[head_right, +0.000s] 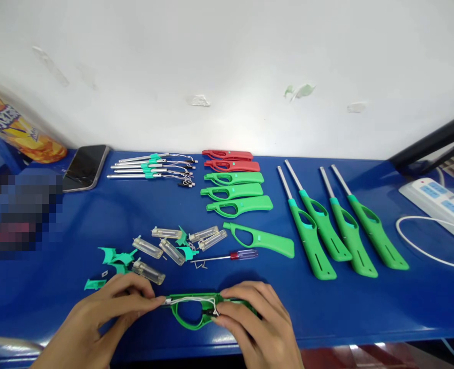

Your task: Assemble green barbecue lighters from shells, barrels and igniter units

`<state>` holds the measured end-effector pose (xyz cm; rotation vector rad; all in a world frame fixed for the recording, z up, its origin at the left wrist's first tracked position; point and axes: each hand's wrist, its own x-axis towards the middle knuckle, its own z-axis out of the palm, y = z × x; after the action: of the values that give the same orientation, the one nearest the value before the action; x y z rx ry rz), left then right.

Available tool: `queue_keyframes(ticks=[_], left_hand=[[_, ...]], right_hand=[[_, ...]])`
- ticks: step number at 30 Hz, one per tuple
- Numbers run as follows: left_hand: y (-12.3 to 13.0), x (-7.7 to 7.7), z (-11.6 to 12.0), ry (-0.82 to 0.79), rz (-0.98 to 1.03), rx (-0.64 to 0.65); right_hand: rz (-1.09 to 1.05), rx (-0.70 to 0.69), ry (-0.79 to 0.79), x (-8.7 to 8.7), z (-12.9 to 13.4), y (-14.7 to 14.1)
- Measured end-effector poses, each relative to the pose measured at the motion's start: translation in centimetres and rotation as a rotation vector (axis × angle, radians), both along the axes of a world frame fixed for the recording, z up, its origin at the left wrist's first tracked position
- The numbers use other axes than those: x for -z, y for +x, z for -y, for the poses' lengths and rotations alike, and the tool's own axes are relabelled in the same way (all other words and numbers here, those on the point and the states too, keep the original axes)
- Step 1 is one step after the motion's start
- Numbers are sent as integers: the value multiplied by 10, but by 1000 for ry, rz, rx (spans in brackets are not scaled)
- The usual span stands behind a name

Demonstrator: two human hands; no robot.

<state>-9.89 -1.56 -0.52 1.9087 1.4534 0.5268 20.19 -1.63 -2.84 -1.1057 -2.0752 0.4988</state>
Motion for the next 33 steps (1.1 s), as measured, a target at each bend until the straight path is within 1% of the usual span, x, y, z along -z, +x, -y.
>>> queue_keyframes(ticks=[5, 10, 14, 18, 25, 29, 33], left_hand=[[0, 1, -2, -18, 22, 14], [0, -1, -3, -76, 79, -29], [1, -4, -4, -101, 162, -72], [1, -5, -6, -36, 204, -28], [0, -3, -6, 68, 193, 43], [-2, -3, -3, 130, 111, 40], [0, -5, 1, 186, 12, 2]], right_hand=[[3, -1, -6, 1, 0, 0], [2, 5, -7, 2, 1, 0], [-6, 11, 1, 2, 0, -1], [-15, 17, -5, 2, 1, -1], [-17, 20, -7, 2, 1, -1], [-12, 19, 1, 2, 1, -1], [-8, 9, 5, 3, 1, -1]])
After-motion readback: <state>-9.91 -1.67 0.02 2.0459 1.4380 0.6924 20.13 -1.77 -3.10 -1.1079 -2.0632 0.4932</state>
